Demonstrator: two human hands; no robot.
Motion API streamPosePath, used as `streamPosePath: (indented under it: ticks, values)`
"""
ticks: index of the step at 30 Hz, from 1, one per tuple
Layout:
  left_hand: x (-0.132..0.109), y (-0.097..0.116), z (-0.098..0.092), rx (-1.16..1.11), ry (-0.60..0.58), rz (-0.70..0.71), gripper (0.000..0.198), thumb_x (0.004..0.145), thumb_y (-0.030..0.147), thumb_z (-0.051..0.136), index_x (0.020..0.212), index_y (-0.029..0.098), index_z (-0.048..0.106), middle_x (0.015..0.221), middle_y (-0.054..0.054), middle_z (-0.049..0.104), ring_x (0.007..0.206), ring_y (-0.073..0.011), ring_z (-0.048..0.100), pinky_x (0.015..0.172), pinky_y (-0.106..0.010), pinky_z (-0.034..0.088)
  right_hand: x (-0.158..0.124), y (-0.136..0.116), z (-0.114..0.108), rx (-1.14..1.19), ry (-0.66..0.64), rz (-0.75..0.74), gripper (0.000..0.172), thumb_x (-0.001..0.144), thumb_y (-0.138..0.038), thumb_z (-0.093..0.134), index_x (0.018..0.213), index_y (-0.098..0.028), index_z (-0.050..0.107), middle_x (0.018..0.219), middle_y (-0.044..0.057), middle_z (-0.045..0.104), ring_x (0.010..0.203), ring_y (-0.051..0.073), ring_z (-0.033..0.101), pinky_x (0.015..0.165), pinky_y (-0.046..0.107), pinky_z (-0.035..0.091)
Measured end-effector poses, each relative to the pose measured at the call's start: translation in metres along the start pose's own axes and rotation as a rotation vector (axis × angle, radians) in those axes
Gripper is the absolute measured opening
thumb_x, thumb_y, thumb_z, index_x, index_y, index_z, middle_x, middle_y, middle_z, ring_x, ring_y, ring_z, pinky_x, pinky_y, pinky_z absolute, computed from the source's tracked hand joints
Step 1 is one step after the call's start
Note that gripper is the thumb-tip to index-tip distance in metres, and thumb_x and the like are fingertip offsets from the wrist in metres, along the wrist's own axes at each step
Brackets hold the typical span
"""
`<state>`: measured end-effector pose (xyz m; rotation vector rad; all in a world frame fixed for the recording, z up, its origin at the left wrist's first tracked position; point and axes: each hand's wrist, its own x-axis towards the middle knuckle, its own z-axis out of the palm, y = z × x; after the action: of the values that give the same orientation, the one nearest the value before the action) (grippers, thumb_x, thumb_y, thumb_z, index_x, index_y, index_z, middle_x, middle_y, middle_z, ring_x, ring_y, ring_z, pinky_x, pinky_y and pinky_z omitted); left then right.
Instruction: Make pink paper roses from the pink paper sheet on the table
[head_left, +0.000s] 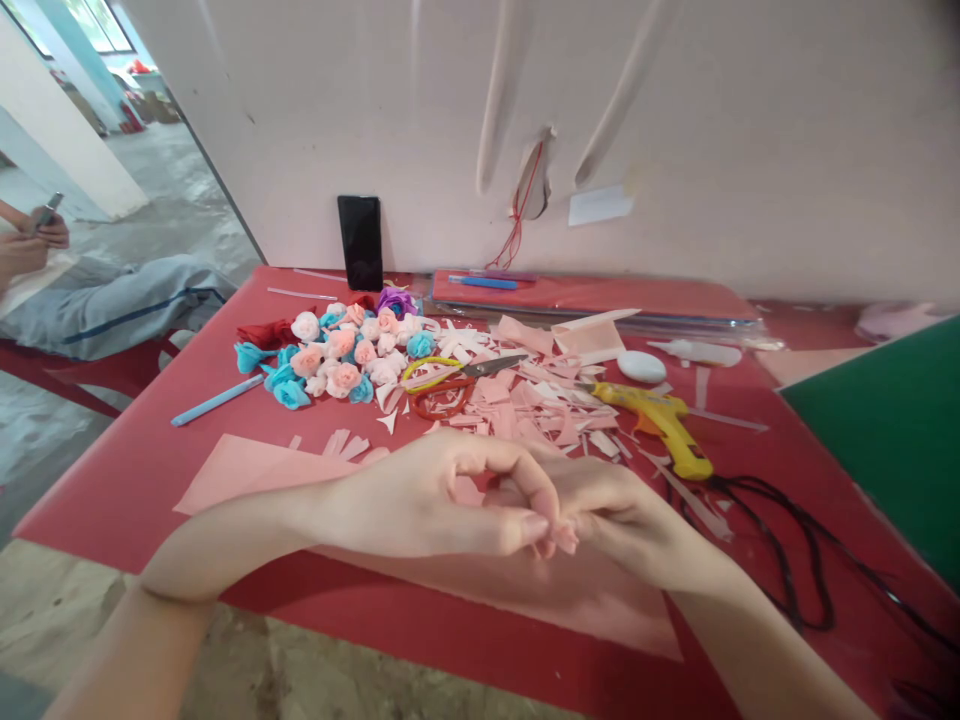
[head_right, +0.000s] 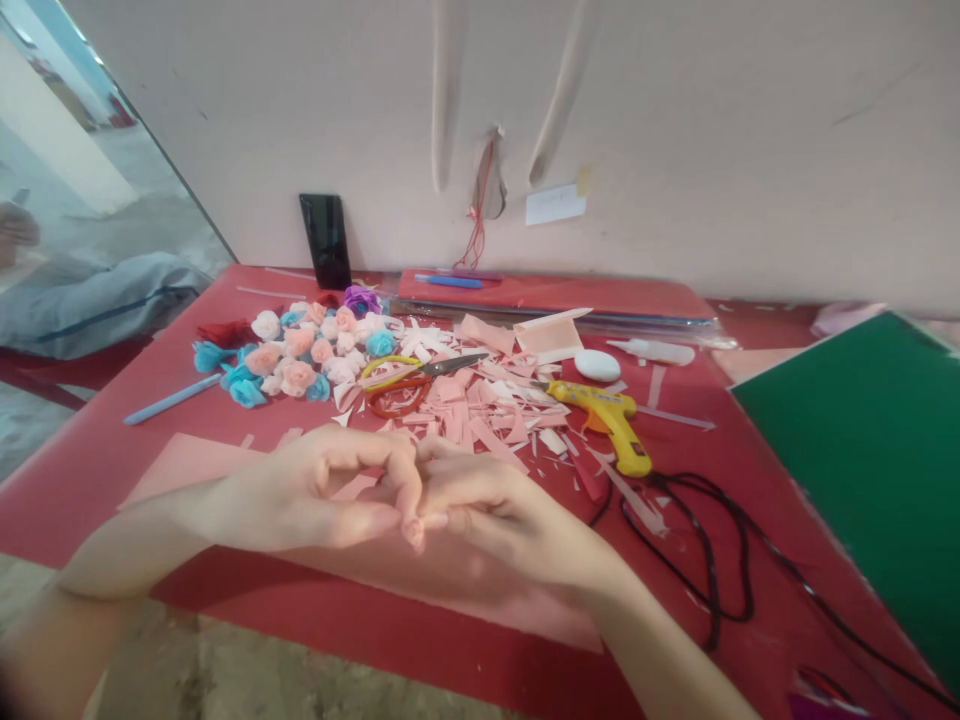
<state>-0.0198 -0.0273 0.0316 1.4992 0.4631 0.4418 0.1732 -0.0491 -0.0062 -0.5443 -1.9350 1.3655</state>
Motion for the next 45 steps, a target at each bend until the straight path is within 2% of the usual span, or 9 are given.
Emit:
streamPosePath:
  ticks: [4,16,19,23,27,29,34,40,45]
  values:
    - [-0.001,-0.002,0.001,0.005,0.009,0.03,0.01,0.079,0.008,0.052,0.075,0.016,0.055,0.078,0.0,0.062,0.079,-0.0096,0.06,0.075,-0.023,0.047,0.001,0.0,0.0,0.007,-0.009,-0.005,0.032,0.093,-0.038,0.04,0.074,-0.022,0.061,0.072,-0.004,0.056,0.068,0.007,0.051,0.073,0.02,0.041]
    - [0.001,0.007,0.001,-0.003,-0.034,0.084,0.015,0.084,0.009,0.04,0.074,0.015,0.05,0.076,-0.001,0.056,0.077,-0.0078,0.056,0.075,-0.021,0.046,0.0,-0.003,-0.001,-0.063,0.006,0.001,0.033,0.092,-0.037,0.042,0.072,-0.021,0.061,0.08,0.0,0.059,0.084,0.009,0.052,0.078,0.02,0.042]
    - [0.001,0.005,0.001,0.134,0.056,0.161,0.013,0.083,0.005,0.041,0.076,0.015,0.048,0.073,0.0,0.057,0.072,-0.0072,0.054,0.068,-0.019,0.044,0.001,-0.004,-0.001,-0.084,0.048,-0.004,0.032,0.092,-0.038,0.043,0.073,-0.021,0.062,0.082,0.001,0.061,0.086,0.01,0.055,0.078,0.021,0.043]
    - [0.005,0.0,0.0,0.369,0.18,0.372,0.009,0.079,0.006,0.053,0.078,0.014,0.053,0.069,0.001,0.059,0.067,-0.0081,0.049,0.066,-0.021,0.043,0.004,-0.01,0.003,-0.133,0.147,-0.009,0.031,0.09,-0.037,0.046,0.07,-0.02,0.061,0.076,0.0,0.062,0.081,0.011,0.058,0.069,0.019,0.045]
    - [0.009,-0.005,-0.003,0.424,0.289,0.491,0.007,0.074,0.01,0.064,0.077,0.016,0.063,0.069,0.001,0.059,0.069,-0.0092,0.052,0.066,-0.023,0.043,0.005,-0.015,0.008,-0.145,0.249,0.02,0.031,0.09,-0.035,0.049,0.067,-0.02,0.062,0.072,0.001,0.063,0.072,0.013,0.06,0.066,0.023,0.047]
    - [0.01,-0.007,-0.005,0.401,0.316,0.518,0.007,0.073,0.01,0.066,0.075,0.017,0.067,0.066,0.001,0.056,0.068,-0.0092,0.051,0.064,-0.023,0.043,0.004,-0.017,0.01,-0.154,0.282,0.038,0.031,0.089,-0.034,0.049,0.066,-0.02,0.064,0.069,0.002,0.063,0.07,0.015,0.06,0.068,0.026,0.048]
    - [0.011,-0.01,-0.008,0.305,0.278,0.526,0.006,0.073,0.022,0.068,0.073,0.02,0.073,0.062,0.0,0.052,0.064,-0.0112,0.05,0.065,-0.027,0.046,0.005,-0.02,0.016,-0.136,0.347,0.1,0.028,0.088,-0.031,0.053,0.065,-0.022,0.066,0.061,0.0,0.062,0.059,0.013,0.057,0.064,0.025,0.047]
    - [0.013,-0.018,-0.006,0.115,0.256,0.487,0.019,0.072,0.009,0.066,0.077,0.025,0.074,0.062,0.001,0.055,0.065,-0.0092,0.051,0.068,-0.024,0.047,0.007,-0.021,0.019,-0.015,0.34,0.155,0.024,0.086,-0.028,0.056,0.065,-0.023,0.067,0.063,-0.003,0.064,0.062,0.01,0.058,0.068,0.021,0.048]
    - [0.019,-0.027,0.0,0.053,0.38,0.566,0.016,0.07,0.01,0.068,0.072,0.025,0.073,0.06,0.002,0.054,0.062,-0.0086,0.05,0.062,-0.025,0.045,0.007,-0.023,0.025,-0.091,0.469,0.166,0.02,0.086,-0.023,0.056,0.068,-0.025,0.067,0.062,-0.004,0.063,0.067,0.011,0.059,0.07,0.021,0.048]
